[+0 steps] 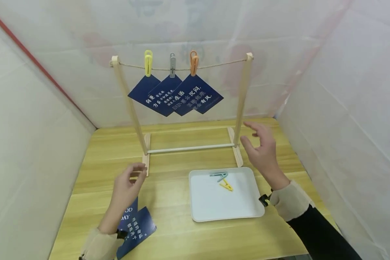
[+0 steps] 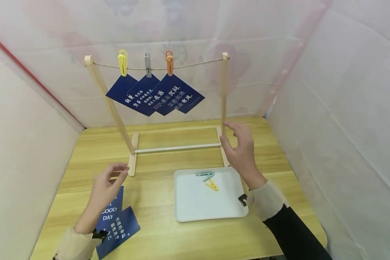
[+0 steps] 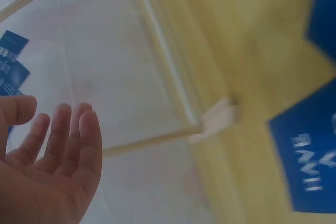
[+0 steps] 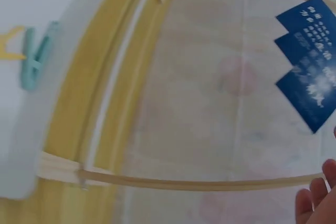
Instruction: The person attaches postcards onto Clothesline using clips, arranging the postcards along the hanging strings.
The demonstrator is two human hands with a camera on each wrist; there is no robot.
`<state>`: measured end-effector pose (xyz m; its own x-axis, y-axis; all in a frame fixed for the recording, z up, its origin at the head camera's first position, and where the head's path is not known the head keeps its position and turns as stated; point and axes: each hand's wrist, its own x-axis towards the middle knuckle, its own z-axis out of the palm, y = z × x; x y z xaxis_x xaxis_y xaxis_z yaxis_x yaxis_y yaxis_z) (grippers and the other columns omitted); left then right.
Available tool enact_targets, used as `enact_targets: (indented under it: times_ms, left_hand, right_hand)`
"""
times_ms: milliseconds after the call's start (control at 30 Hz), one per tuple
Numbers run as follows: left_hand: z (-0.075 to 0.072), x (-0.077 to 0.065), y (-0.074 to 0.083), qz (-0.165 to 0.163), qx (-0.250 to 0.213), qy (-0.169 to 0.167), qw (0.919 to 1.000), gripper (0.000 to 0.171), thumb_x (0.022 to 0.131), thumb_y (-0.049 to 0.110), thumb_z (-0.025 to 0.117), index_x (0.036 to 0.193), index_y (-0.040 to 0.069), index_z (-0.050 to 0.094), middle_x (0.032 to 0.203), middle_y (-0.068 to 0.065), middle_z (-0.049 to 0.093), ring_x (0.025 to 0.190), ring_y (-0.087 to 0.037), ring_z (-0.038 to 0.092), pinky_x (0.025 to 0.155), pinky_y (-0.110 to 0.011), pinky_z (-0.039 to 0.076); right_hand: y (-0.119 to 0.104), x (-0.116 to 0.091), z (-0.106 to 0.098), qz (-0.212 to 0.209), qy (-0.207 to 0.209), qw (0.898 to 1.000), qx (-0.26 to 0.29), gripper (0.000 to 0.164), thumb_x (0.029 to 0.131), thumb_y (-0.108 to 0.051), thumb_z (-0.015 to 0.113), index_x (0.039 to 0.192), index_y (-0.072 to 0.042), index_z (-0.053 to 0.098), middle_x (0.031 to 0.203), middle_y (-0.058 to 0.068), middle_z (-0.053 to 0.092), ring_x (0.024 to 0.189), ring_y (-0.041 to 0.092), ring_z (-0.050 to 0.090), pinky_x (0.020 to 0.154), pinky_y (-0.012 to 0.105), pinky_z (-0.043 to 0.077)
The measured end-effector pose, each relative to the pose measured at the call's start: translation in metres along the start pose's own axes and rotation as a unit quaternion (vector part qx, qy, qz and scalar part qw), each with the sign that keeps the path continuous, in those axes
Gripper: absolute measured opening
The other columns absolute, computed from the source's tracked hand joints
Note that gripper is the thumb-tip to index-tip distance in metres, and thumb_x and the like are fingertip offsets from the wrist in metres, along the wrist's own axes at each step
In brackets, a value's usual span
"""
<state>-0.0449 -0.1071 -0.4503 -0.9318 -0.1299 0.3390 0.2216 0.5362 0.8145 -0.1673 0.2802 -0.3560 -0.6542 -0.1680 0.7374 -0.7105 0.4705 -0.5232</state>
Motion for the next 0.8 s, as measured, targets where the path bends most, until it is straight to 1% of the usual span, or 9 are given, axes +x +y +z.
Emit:
enact_targets:
  times_ms: [67, 133, 233, 300, 433, 500, 600, 733, 800]
  left_hand:
    - [0.003, -0.017, -0.012, -0.013, -0.004, 0.001, 0.9999, 0.02, 0.094, 0.015, 0.06, 0.113, 0.009, 0.061, 0.103, -0.003, 0.066, 0.085, -0.018, 0.065, 0.064, -0.027, 0.058]
    - [0.007, -0.031, -0.02, -0.027, -0.001, 0.005, 0.9996, 0.02, 0.094, 0.014, 0.06, 0.113, 0.01, 0.061, 0.102, -0.003, 0.067, 0.084, -0.017, 0.065, 0.063, -0.026, 0.057]
    - [0.013, -0.049, -0.027, -0.046, 0.01, 0.008, 0.9988, 0.019, 0.095, 0.015, 0.059, 0.113, 0.012, 0.061, 0.101, -0.001, 0.067, 0.083, -0.015, 0.064, 0.062, -0.027, 0.057]
    - [0.017, -0.057, -0.028, -0.057, 0.013, 0.004, 0.9983, 0.019, 0.095, 0.017, 0.059, 0.113, 0.013, 0.061, 0.101, 0.0, 0.067, 0.082, -0.014, 0.064, 0.061, -0.03, 0.057]
    - [0.021, -0.069, -0.03, -0.076, 0.016, -0.013, 0.9969, 0.018, 0.094, 0.016, 0.061, 0.112, 0.015, 0.061, 0.103, -0.002, 0.066, 0.085, -0.015, 0.064, 0.066, -0.035, 0.057]
    - [0.024, -0.073, -0.033, -0.084, 0.014, -0.027, 0.996, 0.019, 0.093, 0.014, 0.062, 0.112, 0.013, 0.061, 0.105, -0.005, 0.066, 0.087, -0.017, 0.064, 0.069, -0.036, 0.057]
    - [0.027, -0.081, -0.038, -0.099, 0.012, -0.049, 0.9938, 0.022, 0.092, 0.011, 0.063, 0.113, 0.009, 0.061, 0.108, -0.009, 0.065, 0.091, -0.02, 0.064, 0.072, -0.037, 0.057]
    - [0.029, -0.093, -0.044, -0.121, 0.042, -0.062, 0.9899, 0.025, 0.089, 0.011, 0.066, 0.113, 0.007, 0.062, 0.109, -0.008, 0.064, 0.093, -0.022, 0.063, 0.076, -0.042, 0.056]
    - [0.03, -0.099, -0.047, -0.132, 0.062, -0.07, 0.9867, 0.026, 0.088, 0.012, 0.068, 0.113, 0.009, 0.063, 0.109, -0.006, 0.064, 0.096, -0.023, 0.062, 0.078, -0.045, 0.055]
  right_hand:
    - [0.017, -0.022, 0.004, 0.018, -0.044, 0.999, 0.001, 0.043, 0.079, 0.001, 0.07, 0.121, -0.003, 0.06, 0.118, 0.009, 0.061, 0.107, 0.025, 0.053, 0.076, 0.045, 0.048]
    - [0.033, -0.046, 0.009, 0.038, -0.09, 0.995, 0.0, 0.045, 0.082, -0.002, 0.07, 0.124, -0.007, 0.059, 0.121, 0.006, 0.06, 0.109, 0.023, 0.053, 0.076, 0.046, 0.05]
    - [0.047, -0.08, 0.017, 0.077, -0.159, 0.984, 0.0, 0.041, 0.087, -0.009, 0.068, 0.127, -0.009, 0.057, 0.122, 0.005, 0.059, 0.109, 0.022, 0.053, 0.076, 0.047, 0.052]
    - [0.051, -0.1, 0.021, 0.107, -0.208, 0.972, 0.004, 0.041, 0.09, -0.014, 0.066, 0.129, -0.011, 0.056, 0.124, 0.004, 0.059, 0.109, 0.021, 0.053, 0.077, 0.047, 0.052]
    - [0.056, -0.136, 0.028, 0.158, -0.298, 0.941, 0.006, 0.039, 0.093, -0.02, 0.062, 0.131, -0.015, 0.055, 0.127, 0.004, 0.057, 0.112, 0.024, 0.052, 0.079, 0.048, 0.052]
    - [0.057, -0.149, 0.031, 0.171, -0.325, 0.93, 0.0, 0.038, 0.093, -0.02, 0.063, 0.129, -0.016, 0.057, 0.128, 0.003, 0.057, 0.114, 0.026, 0.051, 0.079, 0.05, 0.052]
    - [0.059, -0.165, 0.035, 0.176, -0.343, 0.922, -0.017, 0.036, 0.091, -0.02, 0.065, 0.126, -0.015, 0.059, 0.129, 0.004, 0.056, 0.117, 0.029, 0.049, 0.087, 0.054, 0.048]
    - [0.06, -0.178, 0.039, 0.176, -0.369, 0.912, -0.044, 0.038, 0.091, -0.022, 0.065, 0.128, -0.016, 0.059, 0.132, 0.006, 0.054, 0.122, 0.031, 0.044, 0.099, 0.057, 0.038]
    - [0.061, -0.182, 0.04, 0.176, -0.38, 0.907, -0.057, 0.04, 0.091, -0.023, 0.065, 0.129, -0.016, 0.057, 0.134, 0.007, 0.052, 0.124, 0.032, 0.042, 0.101, 0.057, 0.036]
